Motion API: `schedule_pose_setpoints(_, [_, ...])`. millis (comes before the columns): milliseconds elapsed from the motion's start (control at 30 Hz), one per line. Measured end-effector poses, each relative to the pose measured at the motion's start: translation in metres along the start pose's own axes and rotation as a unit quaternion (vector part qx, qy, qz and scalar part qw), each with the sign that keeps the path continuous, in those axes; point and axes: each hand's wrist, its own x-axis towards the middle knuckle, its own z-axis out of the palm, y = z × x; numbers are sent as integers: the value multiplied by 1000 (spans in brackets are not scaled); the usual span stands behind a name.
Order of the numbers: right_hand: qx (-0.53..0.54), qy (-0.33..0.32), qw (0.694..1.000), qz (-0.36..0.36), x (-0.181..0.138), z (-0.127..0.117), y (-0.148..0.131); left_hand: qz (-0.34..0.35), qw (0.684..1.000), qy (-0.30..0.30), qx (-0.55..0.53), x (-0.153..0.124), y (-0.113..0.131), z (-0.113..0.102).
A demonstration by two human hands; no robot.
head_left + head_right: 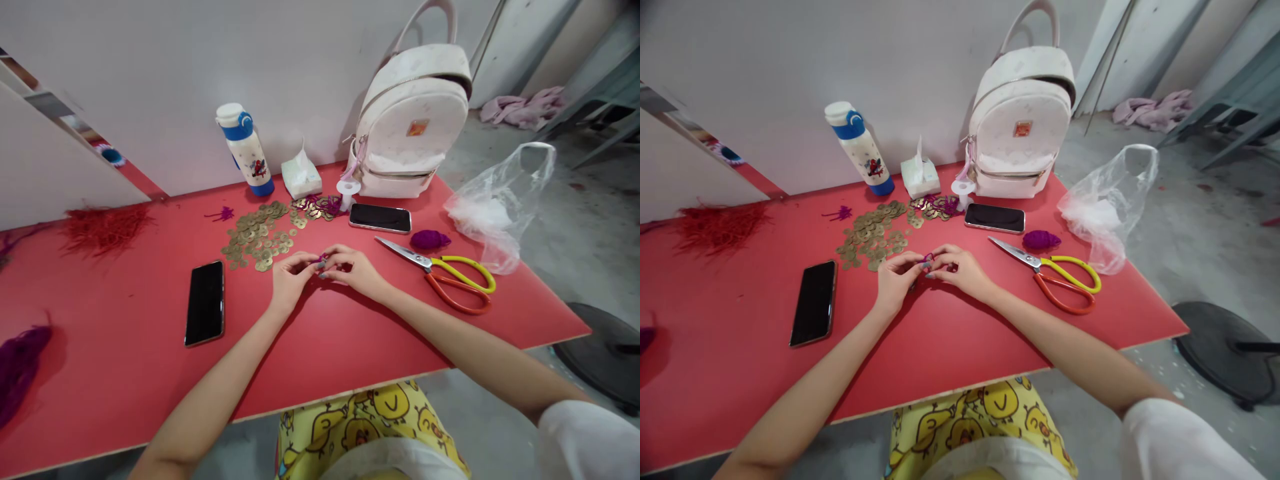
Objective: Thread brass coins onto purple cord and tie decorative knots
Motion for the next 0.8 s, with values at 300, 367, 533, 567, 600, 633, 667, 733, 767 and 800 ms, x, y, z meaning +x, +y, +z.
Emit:
schedule_pose_setpoints(300, [-115, -19, 992, -41, 3, -4, 2, 4, 1000, -13, -24, 0, 1, 2])
schedule_pose_setpoints(367, [-117, -19, 992, -40, 4, -4, 3, 5, 1000, -14, -24, 0, 0, 1])
schedule_pose_setpoints(533, [-51, 17, 998, -25, 4, -3, 3, -25, 1000, -13, 9, 2, -2, -1])
schedule_pose_setpoints(567, [-23, 25, 999, -12, 3, -4, 2, -25, 999, -13, 22, 2, -3, -1])
schedule_pose_setpoints(600, [7, 33, 999, 3, 3, -4, 2, -23, 999, -15, 36, 2, -3, -1])
schedule_pose_setpoints(633, [35, 41, 998, 18, 3, -4, 1, -20, 998, -18, 50, 2, -3, -1])
schedule_pose_setpoints(667, [57, 49, 997, 29, 3, -5, 0, -17, 998, -22, 62, 2, -4, -1])
schedule_pose_setpoints(733, [83, 67, 993, 39, 3, -7, -1, -13, 997, -28, 77, 2, -4, -1])
schedule_pose_setpoints(767, [91, 74, 992, 43, 3, -7, -1, -12, 996, -29, 81, 1, -4, -1])
schedule_pose_setpoints(800, [99, 79, 991, 49, 3, -7, -2, -12, 996, -33, 81, 1, -4, 0])
